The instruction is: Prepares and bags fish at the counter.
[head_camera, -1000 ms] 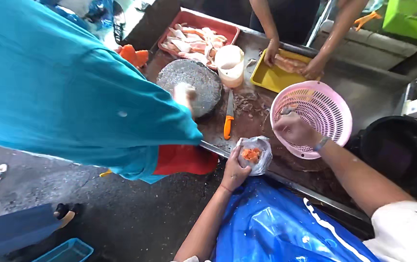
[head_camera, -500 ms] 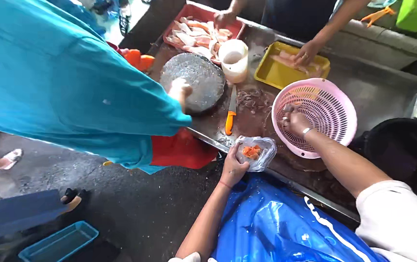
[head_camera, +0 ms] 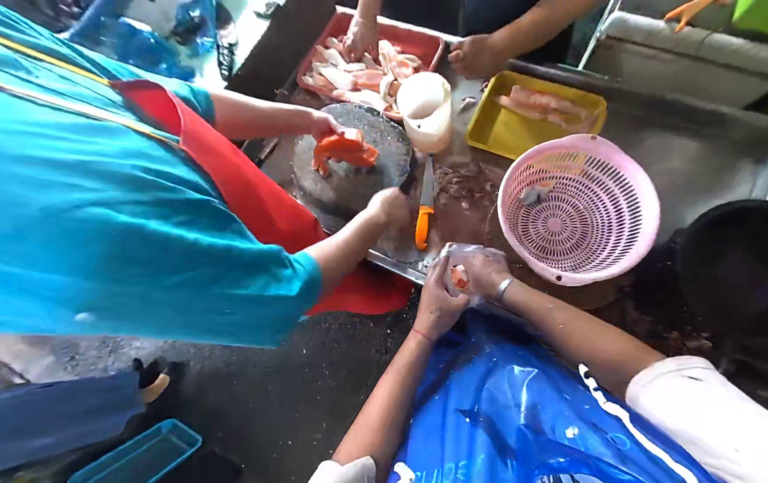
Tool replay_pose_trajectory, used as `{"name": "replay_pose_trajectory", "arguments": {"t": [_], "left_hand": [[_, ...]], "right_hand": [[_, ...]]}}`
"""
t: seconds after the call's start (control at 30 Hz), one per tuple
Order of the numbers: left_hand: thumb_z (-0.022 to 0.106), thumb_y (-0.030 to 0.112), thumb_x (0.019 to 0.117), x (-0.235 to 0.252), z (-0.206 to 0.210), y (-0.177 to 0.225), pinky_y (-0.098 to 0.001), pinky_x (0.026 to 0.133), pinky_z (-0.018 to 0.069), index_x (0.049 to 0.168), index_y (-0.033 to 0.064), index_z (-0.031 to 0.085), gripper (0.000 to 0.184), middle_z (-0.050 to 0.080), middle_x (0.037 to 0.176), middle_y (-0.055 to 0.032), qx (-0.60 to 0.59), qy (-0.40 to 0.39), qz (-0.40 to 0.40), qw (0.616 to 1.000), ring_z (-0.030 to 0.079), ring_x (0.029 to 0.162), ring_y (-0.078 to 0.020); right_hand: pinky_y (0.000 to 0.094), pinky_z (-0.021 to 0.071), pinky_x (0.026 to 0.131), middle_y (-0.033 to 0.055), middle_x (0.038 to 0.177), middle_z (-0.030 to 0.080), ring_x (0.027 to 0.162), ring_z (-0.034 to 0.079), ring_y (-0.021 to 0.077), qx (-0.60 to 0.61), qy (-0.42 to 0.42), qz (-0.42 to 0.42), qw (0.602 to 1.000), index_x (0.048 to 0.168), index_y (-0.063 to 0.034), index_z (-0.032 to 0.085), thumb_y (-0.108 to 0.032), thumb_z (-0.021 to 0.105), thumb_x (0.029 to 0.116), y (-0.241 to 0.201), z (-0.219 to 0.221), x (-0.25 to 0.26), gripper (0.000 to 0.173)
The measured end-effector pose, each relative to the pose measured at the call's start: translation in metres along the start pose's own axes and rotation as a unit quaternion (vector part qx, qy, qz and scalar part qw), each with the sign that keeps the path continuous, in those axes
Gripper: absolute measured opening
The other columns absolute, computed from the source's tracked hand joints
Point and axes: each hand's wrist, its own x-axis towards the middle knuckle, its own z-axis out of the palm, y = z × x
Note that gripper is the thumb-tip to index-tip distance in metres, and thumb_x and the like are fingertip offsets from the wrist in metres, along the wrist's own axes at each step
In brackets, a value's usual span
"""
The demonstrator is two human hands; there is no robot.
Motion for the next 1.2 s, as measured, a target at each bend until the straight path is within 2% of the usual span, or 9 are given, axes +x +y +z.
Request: {"name": "replay_pose_trajectory", "arguments": {"t": [0.13, 0.23, 0.3, 0.6, 0.73, 0.87, 1.0, 1.13, 1.2], "left_hand": [[0.079, 0.014, 0.0738, -0.003, 0.005, 0.001, -0.0396, 0.071, 0.0576, 0.156, 0.0183, 0.044, 0.089, 0.054, 0.147, -0.0106, 0.006, -0.003, 0.002, 1.0, 0.065, 0.086, -0.0175], [0.078, 0.011, 0.0727, -0.001, 0.003, 0.0, -0.0389, 0.073, 0.0578, 0.157, 0.0172, 0.043, 0.091, 0.052, 0.15, -0.0096, 0.005, -0.01, -0.013, 1.0, 0.066, 0.086, -0.0169], [0.078, 0.011, 0.072, -0.001, 0.002, 0.0, -0.0415, 0.083, 0.0589, 0.157, 0.0161, 0.043, 0.092, 0.05, 0.154, -0.0093, 0.01, -0.013, -0.016, 1.0, 0.068, 0.102, -0.0191], [0.078, 0.008, 0.0705, 0.001, 0.001, -0.001, -0.0405, 0.1, 0.0553, 0.155, 0.0117, 0.044, 0.091, 0.051, 0.151, -0.0132, -0.017, -0.01, -0.024, 1.0, 0.062, 0.124, -0.02], [0.079, 0.008, 0.071, -0.001, -0.004, -0.004, -0.041, 0.102, 0.0541, 0.154, 0.0132, 0.045, 0.09, 0.051, 0.151, -0.0117, -0.03, -0.004, -0.038, 0.999, 0.06, 0.126, -0.02], [0.078, 0.008, 0.0704, 0.003, -0.001, -0.004, -0.04, 0.103, 0.0535, 0.154, 0.0136, 0.045, 0.09, 0.051, 0.152, -0.0109, -0.025, -0.009, -0.035, 0.999, 0.059, 0.128, -0.019], [0.077, 0.009, 0.0719, 0.012, -0.001, 0.001, -0.0403, 0.103, 0.0535, 0.154, 0.0124, 0.046, 0.088, 0.05, 0.152, -0.0116, -0.021, -0.009, -0.028, 0.999, 0.059, 0.128, -0.0201], [0.08, 0.009, 0.0735, 0.018, -0.004, 0.006, -0.0478, 0.097, 0.0552, 0.154, 0.0133, 0.046, 0.087, 0.051, 0.151, -0.0121, -0.006, -0.013, -0.009, 1.0, 0.062, 0.121, -0.0247], [0.077, 0.006, 0.0721, 0.02, -0.005, 0.008, -0.0481, 0.093, 0.0571, 0.15, 0.0147, 0.052, 0.082, 0.057, 0.147, -0.0089, -0.025, 0.006, 0.0, 1.0, 0.065, 0.117, -0.0222]], "right_hand": [[0.0692, 0.0544, 0.088, 0.0296, 0.123, 0.064, 0.107, 0.066, 0.049, 0.009, 0.003, 0.043, 0.999, 0.141, -0.0071, 0.056, -0.012, 0.07, 0.0916, -0.011, -0.01, -0.026, 0.051], [0.049, 0.0622, 0.08, 0.0112, 0.099, 0.075, 0.087, 0.073, 0.0255, 0.07, 0.174, -0.118, 0.975, 0.113, -0.0082, 0.074, -0.014, 0.065, 0.0949, -0.017, -0.058, -0.072, 0.021], [0.0443, 0.0625, 0.078, 0.0111, 0.1, 0.074, 0.085, 0.072, 0.0223, 0.071, 0.29, -0.166, 0.94, 0.109, -0.0051, 0.074, -0.009, 0.062, 0.0956, 0.001, -0.099, -0.08, 0.019], [0.0666, 0.0389, 0.114, 0.0222, 0.151, 0.052, 0.143, 0.043, 0.0465, -0.155, 0.103, 0.033, 0.982, 0.142, -0.0076, 0.06, 0.001, 0.068, 0.0892, 0.17, -0.137, 0.046, 0.054], [0.0749, 0.0477, 0.095, 0.0315, 0.147, 0.05, 0.134, 0.047, 0.0569, -0.173, 0.047, 0.088, 0.98, 0.148, -0.006, 0.055, -0.005, 0.071, 0.0897, 0.158, -0.122, 0.036, 0.06], [0.0708, 0.0476, 0.101, 0.0322, 0.144, 0.052, 0.129, 0.054, 0.0524, -0.092, 0.1, 0.13, 0.982, 0.145, 0.0013, 0.053, -0.013, 0.072, 0.0917, 0.15, -0.123, 0.005, 0.059], [0.0528, 0.0609, 0.084, 0.0218, 0.121, 0.066, 0.098, 0.071, 0.0324, 0.096, 0.296, -0.009, 0.95, 0.139, 0.0, 0.053, -0.016, 0.072, 0.0899, 0.078, -0.119, -0.048, 0.055], [0.0444, 0.0622, 0.086, 0.0171, 0.118, 0.069, 0.098, 0.071, 0.0244, 0.163, 0.234, -0.177, 0.942, 0.131, -0.0005, 0.062, -0.012, 0.079, 0.0793, 0.002, -0.047, -0.058, 0.056], [0.0498, 0.0557, 0.101, 0.0164, 0.132, 0.065, 0.117, 0.067, 0.0291, 0.072, 0.153, -0.165, 0.972, 0.141, -0.0077, 0.06, -0.031, 0.068, 0.0945, 0.007, -0.012, -0.047, 0.053]]}}
